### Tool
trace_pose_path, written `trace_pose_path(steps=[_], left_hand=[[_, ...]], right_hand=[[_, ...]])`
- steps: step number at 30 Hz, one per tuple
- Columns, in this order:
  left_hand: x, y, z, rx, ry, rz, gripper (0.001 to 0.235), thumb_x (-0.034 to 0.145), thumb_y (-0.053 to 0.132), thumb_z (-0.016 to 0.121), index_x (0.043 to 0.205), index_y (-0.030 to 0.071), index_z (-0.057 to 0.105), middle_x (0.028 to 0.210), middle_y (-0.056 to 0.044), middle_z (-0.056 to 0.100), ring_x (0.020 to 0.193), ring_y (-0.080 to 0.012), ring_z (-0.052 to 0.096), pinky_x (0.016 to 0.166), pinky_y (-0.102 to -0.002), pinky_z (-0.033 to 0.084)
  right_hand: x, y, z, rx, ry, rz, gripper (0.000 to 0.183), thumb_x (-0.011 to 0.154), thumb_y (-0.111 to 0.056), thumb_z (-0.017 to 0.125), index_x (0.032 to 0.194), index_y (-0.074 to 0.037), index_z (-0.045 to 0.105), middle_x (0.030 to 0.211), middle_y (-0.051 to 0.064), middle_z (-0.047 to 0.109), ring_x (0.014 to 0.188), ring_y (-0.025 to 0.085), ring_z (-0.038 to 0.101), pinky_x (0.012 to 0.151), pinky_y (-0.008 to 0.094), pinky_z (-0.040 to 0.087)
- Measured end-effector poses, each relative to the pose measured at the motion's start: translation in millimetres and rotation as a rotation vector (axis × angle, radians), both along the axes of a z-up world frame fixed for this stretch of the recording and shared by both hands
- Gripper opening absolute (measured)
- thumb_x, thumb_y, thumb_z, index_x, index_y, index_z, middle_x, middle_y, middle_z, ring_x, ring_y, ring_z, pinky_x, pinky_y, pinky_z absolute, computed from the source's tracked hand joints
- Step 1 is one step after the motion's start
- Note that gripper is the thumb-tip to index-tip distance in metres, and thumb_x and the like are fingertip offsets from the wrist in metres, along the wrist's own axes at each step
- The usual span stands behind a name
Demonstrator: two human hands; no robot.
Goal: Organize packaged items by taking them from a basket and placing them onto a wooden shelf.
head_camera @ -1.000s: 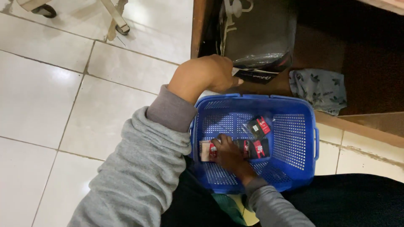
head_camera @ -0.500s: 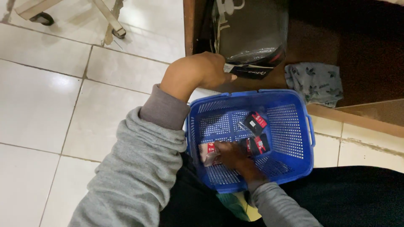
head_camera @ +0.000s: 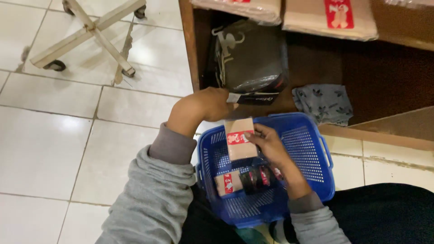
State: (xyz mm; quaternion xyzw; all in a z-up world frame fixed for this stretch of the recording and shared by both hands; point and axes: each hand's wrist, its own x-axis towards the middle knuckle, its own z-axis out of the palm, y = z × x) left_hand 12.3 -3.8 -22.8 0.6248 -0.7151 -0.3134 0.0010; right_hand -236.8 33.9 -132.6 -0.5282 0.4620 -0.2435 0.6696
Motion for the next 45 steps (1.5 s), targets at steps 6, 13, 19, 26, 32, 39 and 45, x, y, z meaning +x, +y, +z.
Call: trace_pose_path(steps=[6,13,19,26,32,39,45], left_hand=[[11.5,-5.8,-28.5,-0.070,0.033,-0.004,0.039,0.092,0.022,0.055,0.122,0.002,0.069,0.124,-0.028,0.068,0.117,-0.0436,0.065,0.098,-0.050,0.053],[2.4,3.7,6.7,0.032,0.028,0.052,0.056,0.097,0.050,0.058,0.124,0.001,0.065,0.126,-0.027,0.065,0.120,-0.0442,0.061,0.101,-0.049,0.049],[2.6,1.7,7.5,0.065,0.016,0.006,0.058,0.096,0.054,0.056,0.118,0.002,0.070,0.116,-0.027,0.070,0.113,-0.0441,0.065,0.098,-0.049,0.051],[7.5,0.9,-1.9,0.068,0.017,0.029,0.058,0.096,0.055,0.058,0.119,0.003,0.066,0.119,-0.027,0.068,0.115,-0.0442,0.063,0.099,-0.049,0.050],[15.2,0.0,-19.8,0.026,0.066,-0.013,0.055,0.096,0.055,0.055,0.116,0.006,0.071,0.121,-0.021,0.068,0.114,-0.0428,0.063,0.097,-0.049,0.050],[8.0,0.6,2.8,0.099,0.060,0.059,0.056,0.095,0.055,0.058,0.118,0.004,0.068,0.115,-0.024,0.071,0.113,-0.0409,0.066,0.097,-0.045,0.052],[2.0,1.4,13.4,0.138,0.040,0.115,0.057,0.093,0.054,0.063,0.120,0.004,0.067,0.112,-0.025,0.072,0.112,-0.0393,0.068,0.096,-0.044,0.054]], right_hand=[[-18.7,-15.1,78.3,0.008,-0.201,-0.214,0.038,0.093,-0.011,0.067,0.129,0.003,0.065,0.106,0.013,0.076,0.087,0.018,0.071,0.075,0.031,0.056],[-33.5,-4.0,140.9,-0.244,-0.389,-0.274,0.050,0.089,-0.004,0.065,0.138,-0.001,0.054,0.107,0.020,0.076,0.091,0.019,0.074,0.081,0.031,0.059],[-40.6,7.5,169.6,-0.355,-0.714,-0.487,0.040,0.100,-0.005,0.059,0.139,-0.003,0.051,0.112,0.020,0.069,0.094,0.021,0.071,0.081,0.036,0.060],[-33.2,-0.3,222.1,-0.700,-0.704,-0.739,0.030,0.107,-0.007,0.052,0.136,0.003,0.051,0.122,0.016,0.066,0.106,0.021,0.070,0.089,0.032,0.058],[-41.8,-29.1,232.9,-0.805,-0.383,-0.776,0.032,0.104,-0.008,0.058,0.133,0.005,0.057,0.114,0.015,0.071,0.092,0.023,0.074,0.072,0.028,0.055],[-62.6,-48.3,232.7,-0.782,-0.221,-0.681,0.025,0.101,-0.008,0.063,0.122,0.005,0.066,0.102,0.014,0.074,0.085,0.020,0.074,0.070,0.028,0.055],[-59.9,-54.9,234.0,-0.732,-0.194,-0.640,0.029,0.100,-0.012,0.064,0.125,0.003,0.065,0.090,0.014,0.074,0.076,0.019,0.073,0.067,0.028,0.056]])
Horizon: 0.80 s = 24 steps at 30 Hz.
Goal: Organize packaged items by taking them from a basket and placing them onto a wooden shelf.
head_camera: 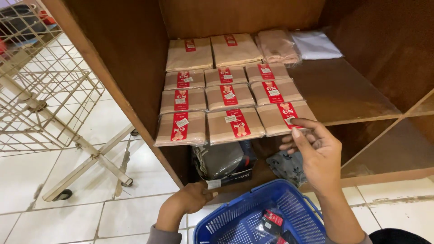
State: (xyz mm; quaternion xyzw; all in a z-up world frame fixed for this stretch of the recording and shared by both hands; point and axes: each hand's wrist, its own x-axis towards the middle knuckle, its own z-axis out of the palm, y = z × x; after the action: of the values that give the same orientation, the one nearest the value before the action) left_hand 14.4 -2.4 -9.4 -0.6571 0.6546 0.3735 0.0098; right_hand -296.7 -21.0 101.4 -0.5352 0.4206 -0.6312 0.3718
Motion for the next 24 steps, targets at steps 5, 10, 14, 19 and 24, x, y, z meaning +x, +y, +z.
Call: trace_pose_path(steps=[5,10,14,19,24], left_hand=[[1.0,-2.0,-4.1,0.002,0.002,-0.022,0.058,0.093,0.054,0.062,0.121,0.004,0.068,0.114,-0.025,0.072,0.113,-0.0391,0.068,0.097,-0.043,0.053],[6.4,-2.8,-18.6,-0.036,0.002,-0.071,0.055,0.095,0.053,0.059,0.122,0.006,0.068,0.116,-0.023,0.072,0.113,-0.0402,0.067,0.098,-0.045,0.052],[8.2,-5.6,-15.2,-0.032,0.030,-0.082,0.051,0.094,0.051,0.060,0.118,0.008,0.070,0.117,-0.021,0.072,0.114,-0.0394,0.066,0.098,-0.046,0.052],[20.1,-14.2,-53.8,-0.236,-0.003,-0.413,0.046,0.101,0.049,0.047,0.125,0.018,0.071,0.120,-0.022,0.068,0.110,-0.0443,0.063,0.095,-0.049,0.051],[31.6,-8.7,-66.1,-0.383,-0.048,-0.515,0.045,0.103,0.047,0.044,0.117,0.015,0.073,0.121,-0.022,0.069,0.110,-0.0453,0.064,0.093,-0.053,0.051]], right_hand=[[2.6,7.9,-2.6,-0.033,-0.051,-0.022,0.044,0.099,-0.011,0.063,0.141,0.000,0.053,0.085,0.014,0.072,0.070,0.018,0.071,0.063,0.027,0.054],[7.7,24.7,-49.0,-0.191,-0.147,-0.189,0.048,0.104,-0.008,0.060,0.148,-0.005,0.042,0.072,0.007,0.060,0.058,0.011,0.057,0.057,0.025,0.048],[-3.8,19.3,-161.5,-0.313,-0.206,-0.386,0.025,0.105,-0.011,0.066,0.118,-0.010,0.044,0.078,0.002,0.051,0.056,0.007,0.044,0.049,0.022,0.037],[-15.2,25.6,-297.2,0.061,0.250,-0.423,0.019,0.100,-0.018,0.070,0.098,-0.007,0.055,0.078,0.001,0.057,0.069,0.007,0.053,0.062,0.024,0.045],[-31.7,63.0,-395.3,0.431,0.550,-0.142,0.015,0.087,-0.009,0.069,0.099,-0.004,0.062,0.080,0.010,0.070,0.074,0.023,0.071,0.068,0.035,0.055]])
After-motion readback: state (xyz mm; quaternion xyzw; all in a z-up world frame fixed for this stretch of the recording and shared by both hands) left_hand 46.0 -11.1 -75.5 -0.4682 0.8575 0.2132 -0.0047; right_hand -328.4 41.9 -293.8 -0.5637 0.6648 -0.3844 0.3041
